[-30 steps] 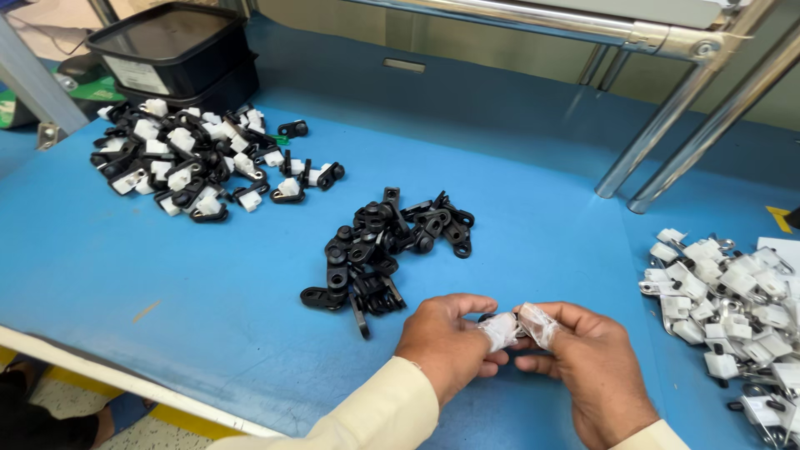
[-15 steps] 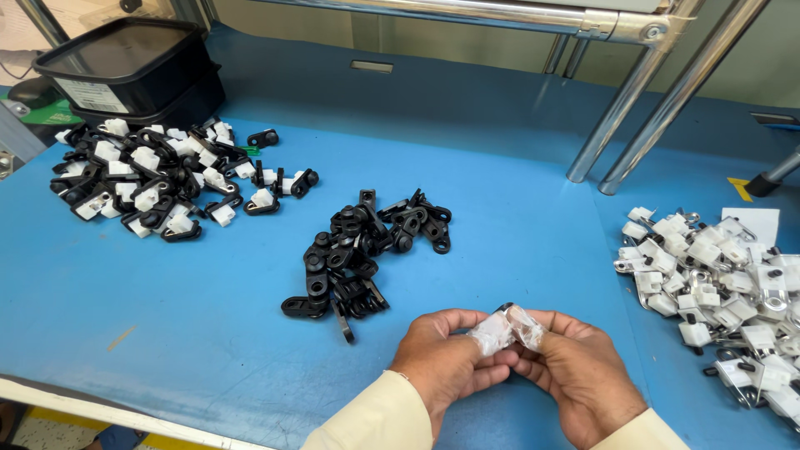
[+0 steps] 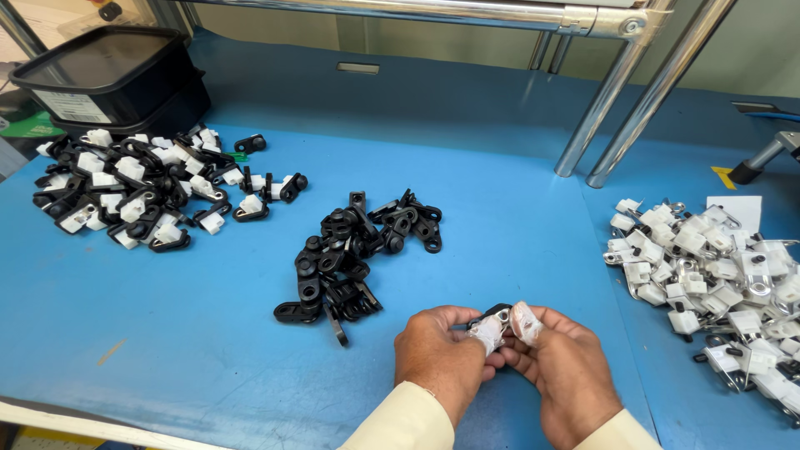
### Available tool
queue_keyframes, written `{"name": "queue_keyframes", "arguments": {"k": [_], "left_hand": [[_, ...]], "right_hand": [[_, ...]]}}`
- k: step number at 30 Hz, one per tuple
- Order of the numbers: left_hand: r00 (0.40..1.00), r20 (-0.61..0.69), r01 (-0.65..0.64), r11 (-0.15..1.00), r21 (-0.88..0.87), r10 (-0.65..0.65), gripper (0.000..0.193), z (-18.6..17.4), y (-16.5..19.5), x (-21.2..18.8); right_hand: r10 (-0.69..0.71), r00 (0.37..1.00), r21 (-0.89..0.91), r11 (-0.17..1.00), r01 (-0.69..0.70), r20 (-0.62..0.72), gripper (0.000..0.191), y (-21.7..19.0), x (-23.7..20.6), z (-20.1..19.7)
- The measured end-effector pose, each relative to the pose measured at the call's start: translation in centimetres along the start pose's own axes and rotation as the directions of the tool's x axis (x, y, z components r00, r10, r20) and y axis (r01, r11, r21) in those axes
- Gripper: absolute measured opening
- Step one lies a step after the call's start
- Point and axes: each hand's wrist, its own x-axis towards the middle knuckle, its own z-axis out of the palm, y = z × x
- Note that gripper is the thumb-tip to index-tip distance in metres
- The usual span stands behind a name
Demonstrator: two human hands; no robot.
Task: The person picks black plastic brackets and white plastic components from piles on a blue workbench, presses the white parts into the brackets by hand, and places each finished assembly onto the table in front of them.
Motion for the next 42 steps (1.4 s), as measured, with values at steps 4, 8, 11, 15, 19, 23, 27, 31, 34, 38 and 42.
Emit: {"name": "queue_keyframes", "arguments": {"k": [4,8,11,15,19,23,27,31,34,38,42], "left_hand": [[0.998,0.003,0.056,0.998,-0.013,-0.056,0.024,0.1,0.4,0.0],[0.999,0.012,0.042,0.999,-0.014,-0.041,0.026,0.0,0.4,0.5],[1.000,0.009,0.004,1.000,0.013,-0.004,0.029,0.0,0.3,0.7],[1.000,-0.027,0.013,0.997,0.076,-0.011,0.025,0.2,0.6,0.9],[0.999,-0.026,0.023,0.999,0.043,-0.022,0.021,0.1,0.8,1.2],[0.994,0.045,0.101,0.989,-0.110,-0.096,0.020,0.0,0.7,1.8],[0.975,0.141,0.202,0.952,-0.230,-0.173,0.019,0.0,0.4,2.4],[0.964,0.191,0.234,0.936,-0.261,-0.187,0.019,0.0,0.2,2.4],[0.978,0.138,0.185,0.949,-0.256,-0.154,0.017,0.0,0.3,1.9],[0.989,0.067,0.141,0.963,-0.230,-0.129,0.016,-0.1,0.6,1.3],[0.970,0.162,0.224,0.922,-0.316,-0.180,0.020,-0.3,0.7,1.5]], "right_hand": [[0.006,1.000,-0.054,0.999,-0.005,0.023,0.034,-0.1,0.1,0.1],[-0.047,0.989,-0.090,0.994,0.060,0.140,0.023,-0.4,0.7,-0.1],[-0.085,0.993,-0.114,0.989,0.095,0.087,0.014,-0.2,1.2,0.2],[-0.080,0.996,-0.055,0.995,0.078,-0.031,0.024,0.1,1.7,1.0],[-0.048,0.999,-0.097,0.994,0.047,-0.010,0.025,-0.6,1.8,1.2],[0.004,1.000,-0.048,0.999,-0.003,0.026,0.047,-1.4,0.7,0.6],[0.069,0.998,-0.122,0.990,-0.069,0.001,0.038,-1.6,0.4,0.0],[0.017,1.000,-0.222,0.975,-0.012,0.022,0.017,-1.1,1.6,-0.5],[-0.015,1.000,-0.213,0.977,0.015,0.004,0.014,-0.7,2.1,-0.4],[-0.008,1.000,-0.028,1.000,0.008,-0.029,0.018,0.0,1.0,0.9],[0.056,0.998,0.006,0.998,-0.055,-0.037,0.032,-0.9,-0.5,0.5]]}}
